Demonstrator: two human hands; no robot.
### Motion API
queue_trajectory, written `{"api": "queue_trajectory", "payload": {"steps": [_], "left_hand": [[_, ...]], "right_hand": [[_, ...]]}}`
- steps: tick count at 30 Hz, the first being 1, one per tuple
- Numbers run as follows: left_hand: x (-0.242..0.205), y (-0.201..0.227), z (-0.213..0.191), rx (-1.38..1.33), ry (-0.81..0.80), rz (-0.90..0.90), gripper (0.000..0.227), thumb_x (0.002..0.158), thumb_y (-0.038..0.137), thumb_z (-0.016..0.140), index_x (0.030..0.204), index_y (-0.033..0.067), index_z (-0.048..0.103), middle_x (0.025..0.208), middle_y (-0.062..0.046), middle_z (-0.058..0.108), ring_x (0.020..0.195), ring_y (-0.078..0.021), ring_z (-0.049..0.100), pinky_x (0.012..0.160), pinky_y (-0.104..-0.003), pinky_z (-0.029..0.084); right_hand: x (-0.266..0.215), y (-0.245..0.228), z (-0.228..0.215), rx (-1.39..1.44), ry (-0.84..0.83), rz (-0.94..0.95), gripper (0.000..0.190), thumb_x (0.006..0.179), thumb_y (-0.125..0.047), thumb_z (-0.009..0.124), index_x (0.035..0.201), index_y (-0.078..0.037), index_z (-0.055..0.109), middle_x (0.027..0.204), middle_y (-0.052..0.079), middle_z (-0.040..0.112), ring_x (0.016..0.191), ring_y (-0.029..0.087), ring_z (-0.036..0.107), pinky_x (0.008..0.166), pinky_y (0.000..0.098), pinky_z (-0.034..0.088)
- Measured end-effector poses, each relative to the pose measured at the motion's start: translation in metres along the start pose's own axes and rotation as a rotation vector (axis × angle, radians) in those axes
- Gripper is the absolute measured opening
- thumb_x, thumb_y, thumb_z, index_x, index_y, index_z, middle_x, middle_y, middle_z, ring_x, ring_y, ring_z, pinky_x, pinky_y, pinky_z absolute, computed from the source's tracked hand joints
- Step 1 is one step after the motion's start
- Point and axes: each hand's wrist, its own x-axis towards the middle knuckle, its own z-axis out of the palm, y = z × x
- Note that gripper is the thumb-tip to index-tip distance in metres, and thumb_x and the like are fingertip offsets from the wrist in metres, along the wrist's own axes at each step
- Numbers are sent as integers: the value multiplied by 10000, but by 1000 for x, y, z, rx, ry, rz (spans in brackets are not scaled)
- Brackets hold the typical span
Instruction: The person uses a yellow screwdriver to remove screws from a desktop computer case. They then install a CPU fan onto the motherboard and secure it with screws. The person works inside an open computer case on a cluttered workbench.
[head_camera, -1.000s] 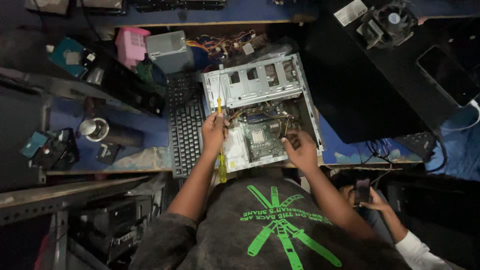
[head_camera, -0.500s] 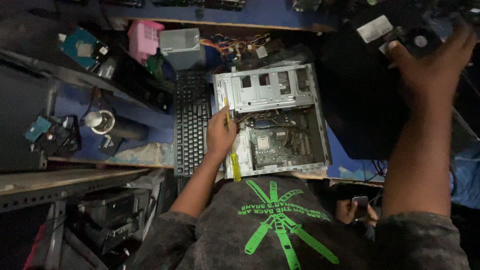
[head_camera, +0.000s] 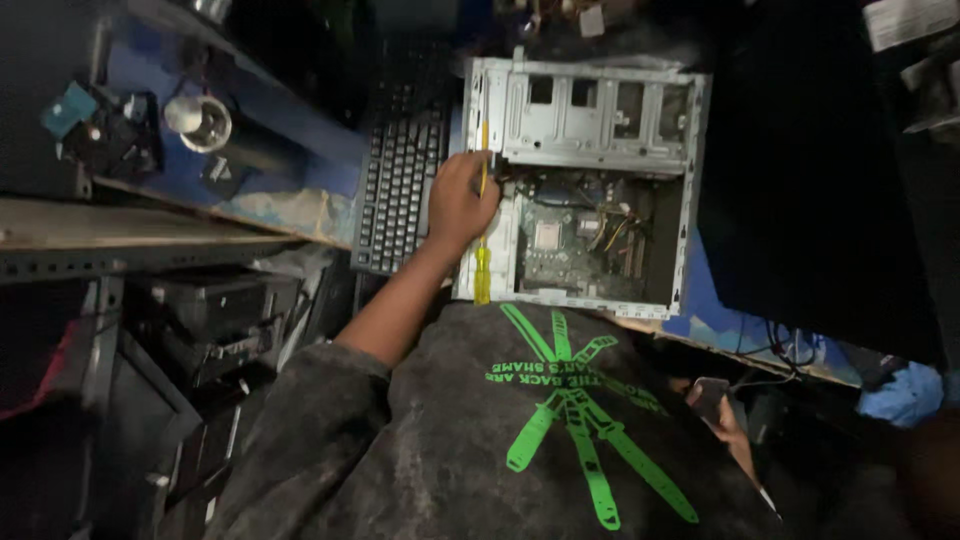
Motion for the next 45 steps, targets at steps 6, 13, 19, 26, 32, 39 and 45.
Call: {"api": "queue_trajectory", "payload": {"steps": [6,13,19,26,32,39,45], "left_hand": [[2,8,-5,7,-31,-44,349,854,113,675,1197,49,672,1062,-152,678,1018,-358,648,927,-449,525],[2,11,-8,8,-43,-23,363,852,110,669,1210,48,670,1074,-162,668,1043,-372,635,939,-455,518],[3,10,-7,30,-45,-30,357,858,117,671,1209,52,671,1072,-154,671,1049,-363,641,932,-449,521],[2,9,-6,12,-21,-11,344,870,106,687,1212,63,672,1078,-139,682,1043,-349,651,933,-441,527],[1,12,-14,-2,-13,-74,407,866,93,717,1267,59,654,1130,-166,683,1005,-346,669,880,-429,556],[8,10,-28,8,-59,-182,420,892,82,689,1305,60,617,1158,-173,672,924,-306,711,793,-379,600],[7,9,-23,62,-59,-205,402,876,85,708,1272,87,637,1176,-157,646,959,-332,693,804,-400,584]], "right_hand": [[-43,25,22,366,-214,114,741,761,31,799,1430,-64,494,1248,68,643,1089,184,646,860,368,553],[-40,0,21,202,-220,21,768,752,-53,818,1430,-51,458,1267,74,617,1134,187,631,899,342,540],[-42,17,17,190,-183,58,703,795,-79,803,1420,-43,481,1256,84,626,1120,193,641,898,344,549],[-53,38,5,150,-140,126,631,846,-110,785,1408,-33,508,1243,96,635,1104,200,654,896,347,560],[49,-43,-55,-74,103,61,573,889,-137,770,1398,-25,531,1231,106,644,1090,206,664,894,349,569],[249,-242,-120,-443,274,-321,510,940,-168,752,1386,-15,557,1218,117,653,1073,213,677,892,352,579],[284,-281,-103,-424,224,-252,462,984,-194,737,1376,-7,580,1207,127,662,1059,220,687,891,354,588]]}}
